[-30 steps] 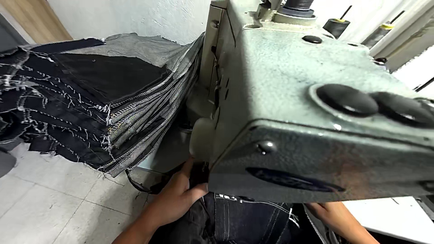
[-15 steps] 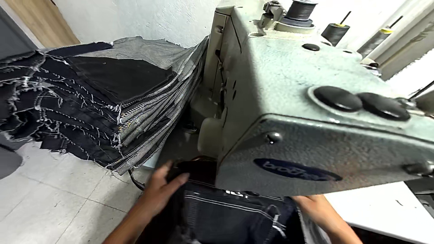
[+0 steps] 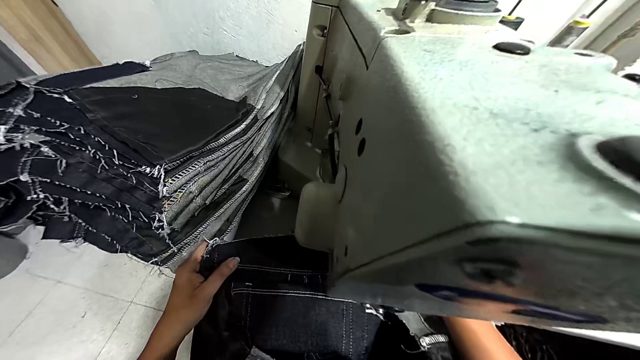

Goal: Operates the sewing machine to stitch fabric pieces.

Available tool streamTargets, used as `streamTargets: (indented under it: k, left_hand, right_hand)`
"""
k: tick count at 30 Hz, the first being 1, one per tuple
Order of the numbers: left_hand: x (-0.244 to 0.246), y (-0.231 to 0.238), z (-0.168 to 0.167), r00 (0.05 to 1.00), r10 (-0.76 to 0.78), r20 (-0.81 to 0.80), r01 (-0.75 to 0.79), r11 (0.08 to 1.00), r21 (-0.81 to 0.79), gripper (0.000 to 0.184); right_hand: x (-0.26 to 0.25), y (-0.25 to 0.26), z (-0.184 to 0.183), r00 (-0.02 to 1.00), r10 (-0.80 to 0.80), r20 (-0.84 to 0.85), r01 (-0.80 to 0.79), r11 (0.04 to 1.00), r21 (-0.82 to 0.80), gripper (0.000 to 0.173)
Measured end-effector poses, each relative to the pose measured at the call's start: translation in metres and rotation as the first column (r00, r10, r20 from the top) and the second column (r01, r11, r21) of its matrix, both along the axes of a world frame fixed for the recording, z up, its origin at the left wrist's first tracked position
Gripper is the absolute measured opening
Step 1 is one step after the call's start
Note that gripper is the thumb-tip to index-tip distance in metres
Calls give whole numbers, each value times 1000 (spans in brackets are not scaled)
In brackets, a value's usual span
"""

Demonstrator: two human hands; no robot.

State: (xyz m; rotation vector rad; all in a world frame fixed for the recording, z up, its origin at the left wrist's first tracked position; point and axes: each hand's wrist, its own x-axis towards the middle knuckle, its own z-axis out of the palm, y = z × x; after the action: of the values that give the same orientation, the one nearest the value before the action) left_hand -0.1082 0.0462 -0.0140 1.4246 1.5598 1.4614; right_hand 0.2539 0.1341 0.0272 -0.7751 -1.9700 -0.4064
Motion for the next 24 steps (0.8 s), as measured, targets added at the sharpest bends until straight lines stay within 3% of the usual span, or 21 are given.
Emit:
streamTargets:
  k: [1,2,3,4,5,6,8,10,13,15,16,18,20,22,24]
  left_hand:
    - [1,1,-2,1000,-5,-3,5,1000,-10,43]
    - [1,2,-2,1000,-10,-5,10,1000,-13,45]
    - [2,3,-3,1000,-13,1,13,1000,-12,44]
    - [2,5,-3,1000,-16,4,16,1000,-12,44]
    - [2,6,-3,1000,-20,-5,20,1000,-11,45]
    - [2,7,-2,1000,-22,-10,22,1000,-8,45]
    - [1,8,-2,1000,-30,-9,29,1000,-8,43]
    - [0,10,-1,999,-39,5,39,999,-15,43]
    - [-3,10,0,998,-58,6,58,997,-52,46]
    - [-6,8,5,997,-47,-66,39,993,-115,53]
    - [-5,7,9,991,-31,-127,12,989,-145,56]
    - [1,2,16,942,49,-332,-86,991,-98,64]
    - [6,-7,21,813,171,-556,-152,985,80,68]
    - [19,-26,36,715,231,-660,-131,972,197,53]
    - [47,-53,61,763,73,-642,-43,997,62,35]
  right_hand:
    - [-2,22,-15,956,267,-120,-232,942,244,36]
    - [-5,23,-13,922,357,-150,-307,910,277,33]
    - [-8,8,3,941,294,-166,-269,950,158,31]
    - [-9,-25,36,994,89,-66,-100,977,-187,29]
    - [-13,-38,52,1000,-13,-7,10,947,-321,29]
    - [-12,-38,50,998,-55,24,60,930,-362,29]
    - [6,-5,-13,996,64,-59,-76,972,-222,35]
    - [28,7,-48,996,32,82,4,914,-406,42]
    - [33,-7,-42,981,-43,190,155,764,-627,40]
    - [22,-29,-18,959,-98,267,245,758,-604,35]
    - [15,-43,8,924,-129,360,344,689,-638,34]
    - [12,-57,34,941,-36,335,286,611,-738,41]
    - [27,-70,24,955,-48,291,240,699,-674,55]
    - [36,-86,21,967,-43,253,213,685,-697,84]
    - [37,-105,26,969,-58,240,230,565,-792,99]
